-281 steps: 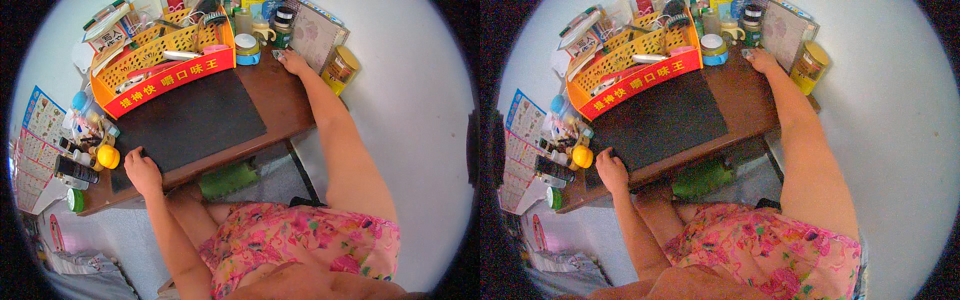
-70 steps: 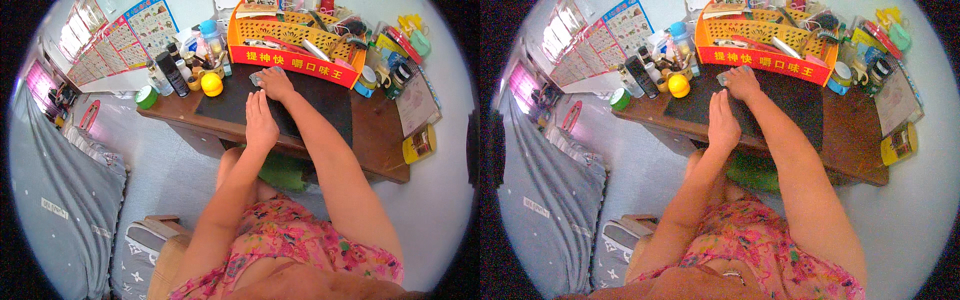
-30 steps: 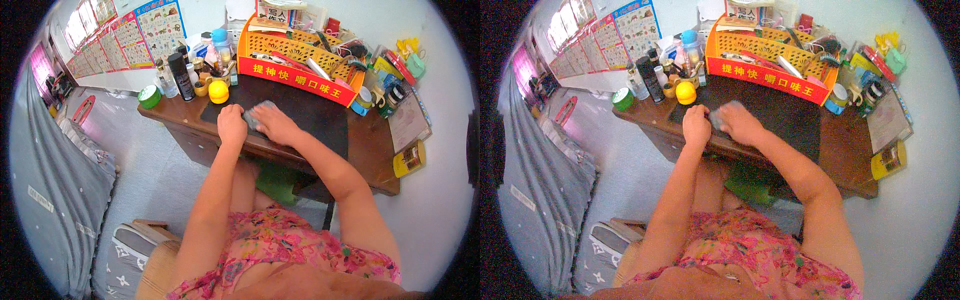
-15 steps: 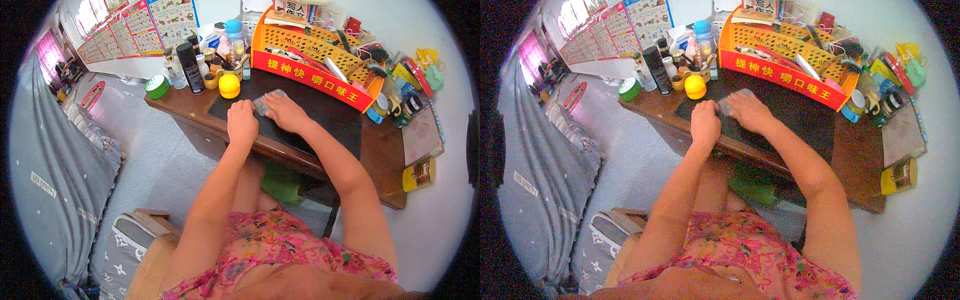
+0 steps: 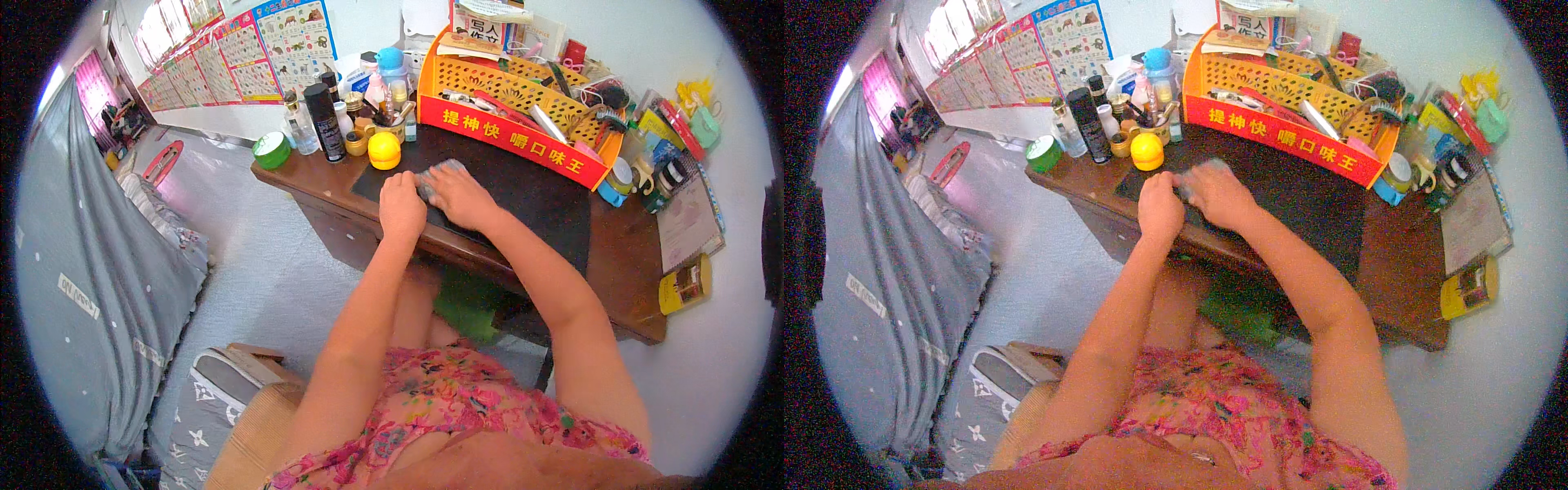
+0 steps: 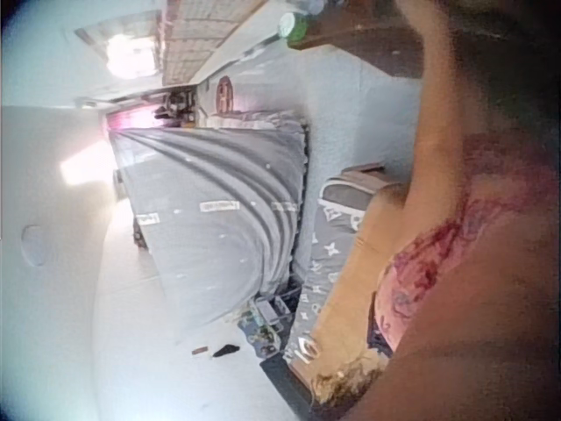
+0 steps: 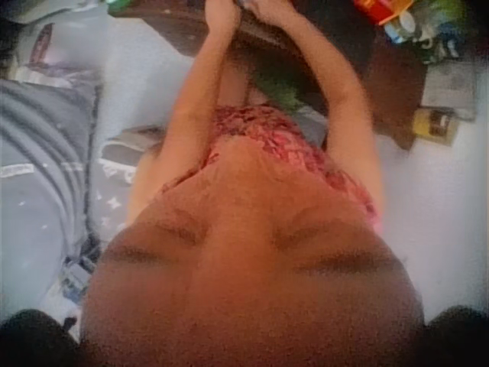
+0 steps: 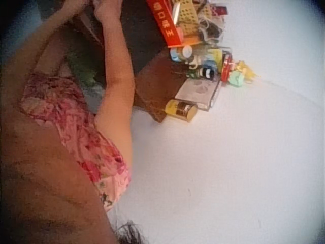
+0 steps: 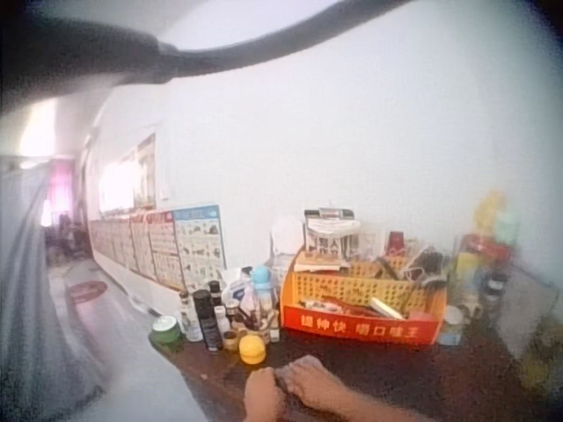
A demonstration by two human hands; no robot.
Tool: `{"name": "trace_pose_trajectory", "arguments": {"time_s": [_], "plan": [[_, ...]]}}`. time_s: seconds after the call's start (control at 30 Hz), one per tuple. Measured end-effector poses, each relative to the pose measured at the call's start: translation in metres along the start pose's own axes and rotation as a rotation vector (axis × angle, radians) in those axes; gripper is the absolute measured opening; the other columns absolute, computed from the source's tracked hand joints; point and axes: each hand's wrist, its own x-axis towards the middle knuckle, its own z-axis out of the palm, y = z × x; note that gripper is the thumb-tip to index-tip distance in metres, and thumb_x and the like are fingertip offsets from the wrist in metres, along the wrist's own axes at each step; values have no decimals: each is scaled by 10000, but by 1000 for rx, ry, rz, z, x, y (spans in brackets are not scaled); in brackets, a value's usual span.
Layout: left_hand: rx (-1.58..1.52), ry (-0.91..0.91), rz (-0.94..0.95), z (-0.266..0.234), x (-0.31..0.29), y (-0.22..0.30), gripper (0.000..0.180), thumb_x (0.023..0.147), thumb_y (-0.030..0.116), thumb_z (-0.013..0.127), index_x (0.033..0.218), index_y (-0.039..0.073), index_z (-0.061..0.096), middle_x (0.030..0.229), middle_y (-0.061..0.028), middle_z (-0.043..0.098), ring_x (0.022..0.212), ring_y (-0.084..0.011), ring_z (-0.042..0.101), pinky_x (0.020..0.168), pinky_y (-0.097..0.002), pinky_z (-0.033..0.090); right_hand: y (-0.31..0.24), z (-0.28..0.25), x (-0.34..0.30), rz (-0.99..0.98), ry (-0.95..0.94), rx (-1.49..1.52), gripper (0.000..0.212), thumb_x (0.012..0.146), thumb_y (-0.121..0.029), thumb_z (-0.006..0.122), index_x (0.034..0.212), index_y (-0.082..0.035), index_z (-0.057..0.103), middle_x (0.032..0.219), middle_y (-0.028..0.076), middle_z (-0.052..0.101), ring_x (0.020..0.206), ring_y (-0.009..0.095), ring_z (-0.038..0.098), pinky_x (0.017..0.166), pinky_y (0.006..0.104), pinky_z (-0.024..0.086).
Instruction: The person organizes various items on a desk by picking them up, wipes the surface with a cloth, and rearranges bottles, jars, and containers.
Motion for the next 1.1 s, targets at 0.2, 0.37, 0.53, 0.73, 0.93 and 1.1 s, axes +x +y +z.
{"name": "trace_pose_trajectory", "arguments": {"time_s": [0.2,0.37,0.53,0.73,0.93,1.1], "plan": [[-31,2,22,0,-5,-1,159,810,-8,597,956,51,617,964,-139,627,1012,-353,584,904,-447,459,-39,-49,-109,-73,-103,-30,521,963,-270,626,1432,-60,542,1506,190,500,1436,381,418,1205,484,317],[-32,12,39,0,-9,3,168,803,-13,601,957,52,615,958,-143,626,1004,-359,587,893,-455,464,-14,-49,-100,12,-139,1,526,975,-284,622,1454,-84,540,1543,183,476,1463,347,403,1217,460,308],[-65,50,39,-5,-8,2,179,800,-28,591,962,46,613,954,-165,633,993,-383,592,878,-479,476,43,-11,-16,80,-79,-17,505,1013,-334,564,1456,-91,546,1556,157,473,1453,345,413,1203,454,329],[-66,12,6,-5,-3,7,176,812,-24,584,964,55,627,975,-175,646,1012,-397,593,895,-490,478,58,10,60,242,-30,-141,510,1048,-375,492,1475,-98,522,1560,141,472,1435,332,427,1191,478,331],[-128,33,-32,-2,-4,-4,171,835,-44,603,985,37,612,970,-140,630,1035,-363,594,910,-445,489,37,16,40,172,-23,-119,513,1044,-375,497,1476,-99,514,1534,147,499,1432,351,429,1187,504,326],[-510,414,-217,-18,8,-45,297,876,-65,616,1162,-12,560,1115,-176,577,1037,-345,617,937,-407,503,-7,-25,-51,-107,-89,3,554,957,-295,652,1444,-55,541,1499,205,516,1430,364,438,1208,486,316]]}}
